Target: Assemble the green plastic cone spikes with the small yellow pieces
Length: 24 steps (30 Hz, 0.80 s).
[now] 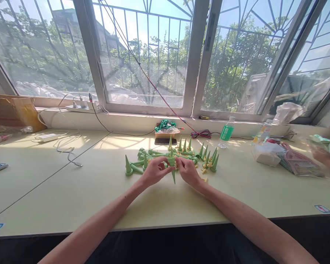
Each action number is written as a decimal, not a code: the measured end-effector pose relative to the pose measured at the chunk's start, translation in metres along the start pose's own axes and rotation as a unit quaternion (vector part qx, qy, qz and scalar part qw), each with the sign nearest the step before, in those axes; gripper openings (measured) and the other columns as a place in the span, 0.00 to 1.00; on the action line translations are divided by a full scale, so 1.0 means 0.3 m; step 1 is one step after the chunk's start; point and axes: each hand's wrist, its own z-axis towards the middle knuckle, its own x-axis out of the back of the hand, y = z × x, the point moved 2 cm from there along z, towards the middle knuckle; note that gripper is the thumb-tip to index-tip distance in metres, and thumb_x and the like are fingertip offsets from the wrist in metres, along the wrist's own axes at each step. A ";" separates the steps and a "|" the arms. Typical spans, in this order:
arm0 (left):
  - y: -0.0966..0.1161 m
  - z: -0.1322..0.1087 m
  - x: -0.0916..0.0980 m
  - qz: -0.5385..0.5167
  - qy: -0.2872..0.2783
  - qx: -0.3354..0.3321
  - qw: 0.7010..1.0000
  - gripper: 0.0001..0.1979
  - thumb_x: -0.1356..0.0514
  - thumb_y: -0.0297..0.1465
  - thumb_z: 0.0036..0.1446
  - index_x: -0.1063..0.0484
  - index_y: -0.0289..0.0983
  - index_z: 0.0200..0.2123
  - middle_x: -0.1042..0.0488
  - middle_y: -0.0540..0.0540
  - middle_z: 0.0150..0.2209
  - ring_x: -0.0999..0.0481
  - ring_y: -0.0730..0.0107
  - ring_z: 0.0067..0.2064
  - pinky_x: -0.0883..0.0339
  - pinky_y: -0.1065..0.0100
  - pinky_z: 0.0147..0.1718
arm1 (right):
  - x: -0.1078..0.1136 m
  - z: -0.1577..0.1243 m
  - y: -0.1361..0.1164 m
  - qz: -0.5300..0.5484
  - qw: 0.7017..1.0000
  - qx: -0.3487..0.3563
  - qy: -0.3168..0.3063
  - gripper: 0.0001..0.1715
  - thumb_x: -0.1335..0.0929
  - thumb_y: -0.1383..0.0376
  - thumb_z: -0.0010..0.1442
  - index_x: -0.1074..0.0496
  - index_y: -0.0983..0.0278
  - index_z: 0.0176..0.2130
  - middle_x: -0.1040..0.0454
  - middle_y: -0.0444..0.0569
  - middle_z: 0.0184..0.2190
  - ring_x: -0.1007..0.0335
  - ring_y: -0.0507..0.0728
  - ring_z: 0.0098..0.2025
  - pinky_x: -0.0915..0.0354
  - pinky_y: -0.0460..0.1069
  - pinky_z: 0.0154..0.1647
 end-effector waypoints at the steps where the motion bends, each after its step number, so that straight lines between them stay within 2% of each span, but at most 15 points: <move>1: 0.001 0.000 0.000 0.011 0.008 -0.021 1.000 0.16 0.35 0.43 0.54 0.26 0.34 0.33 0.30 0.49 0.30 0.32 0.78 0.23 0.37 0.74 0.20 | 0.000 0.001 -0.001 0.000 1.000 -0.002 -0.001 0.26 0.44 0.54 0.69 0.43 0.62 0.22 0.41 0.42 0.18 0.48 0.51 0.22 0.52 0.48 0.25; 6: 0.003 -0.001 -0.002 0.040 0.015 -0.076 0.996 0.14 0.37 0.41 0.58 0.24 0.36 0.39 0.31 0.47 0.34 0.31 0.78 0.25 0.35 0.75 0.21 | 0.000 0.002 -0.001 0.004 1.000 -0.013 -0.003 0.28 0.44 0.53 0.69 0.43 0.62 0.22 0.42 0.42 0.17 0.48 0.51 0.21 0.52 0.48 0.25; 11: -0.009 0.004 -0.003 0.064 0.035 -0.066 0.995 0.15 0.37 0.41 0.57 0.26 0.36 0.41 0.30 0.46 0.36 0.32 0.79 0.24 0.36 0.75 0.20 | 0.000 0.001 -0.005 0.023 1.000 -0.015 0.013 0.28 0.44 0.52 0.69 0.43 0.62 0.22 0.41 0.42 0.18 0.47 0.51 0.22 0.51 0.47 0.25; 14: -0.013 0.006 -0.003 0.043 0.034 -0.028 0.998 0.19 0.36 0.43 0.55 0.28 0.36 0.44 0.27 0.45 0.39 0.32 0.79 0.23 0.36 0.74 0.20 | 0.004 -0.001 -0.003 0.031 0.998 -0.021 0.041 0.28 0.43 0.50 0.69 0.43 0.62 0.23 0.43 0.41 0.18 0.48 0.51 0.22 0.50 0.47 0.25; 17: -0.009 0.008 0.000 -0.025 0.018 0.030 0.999 0.22 0.38 0.47 0.56 0.29 0.36 0.44 0.26 0.45 0.39 0.31 0.79 0.22 0.37 0.74 0.19 | 0.008 -0.003 0.003 0.035 0.997 -0.028 0.062 0.28 0.43 0.49 0.69 0.41 0.62 0.24 0.44 0.40 0.17 0.49 0.50 0.21 0.50 0.47 0.24; 22: -0.005 0.013 0.008 -0.137 -0.004 0.138 0.981 0.30 0.45 0.56 0.57 0.26 0.32 0.30 0.27 0.46 0.25 0.34 0.77 0.18 0.44 0.75 0.14 | 0.007 -0.003 0.007 0.040 0.997 -0.023 0.063 0.28 0.43 0.47 0.68 0.44 0.62 0.24 0.44 0.39 0.18 0.49 0.50 0.21 0.49 0.46 0.24; 24: -0.006 0.015 0.006 -0.177 -0.024 0.174 0.968 0.33 0.46 0.58 0.56 0.25 0.31 0.28 0.27 0.45 0.24 0.34 0.77 0.17 0.45 0.74 0.14 | 0.006 -0.003 0.002 0.044 0.998 -0.012 0.050 0.27 0.43 0.48 0.68 0.42 0.62 0.25 0.43 0.40 0.19 0.48 0.50 0.21 0.49 0.46 0.24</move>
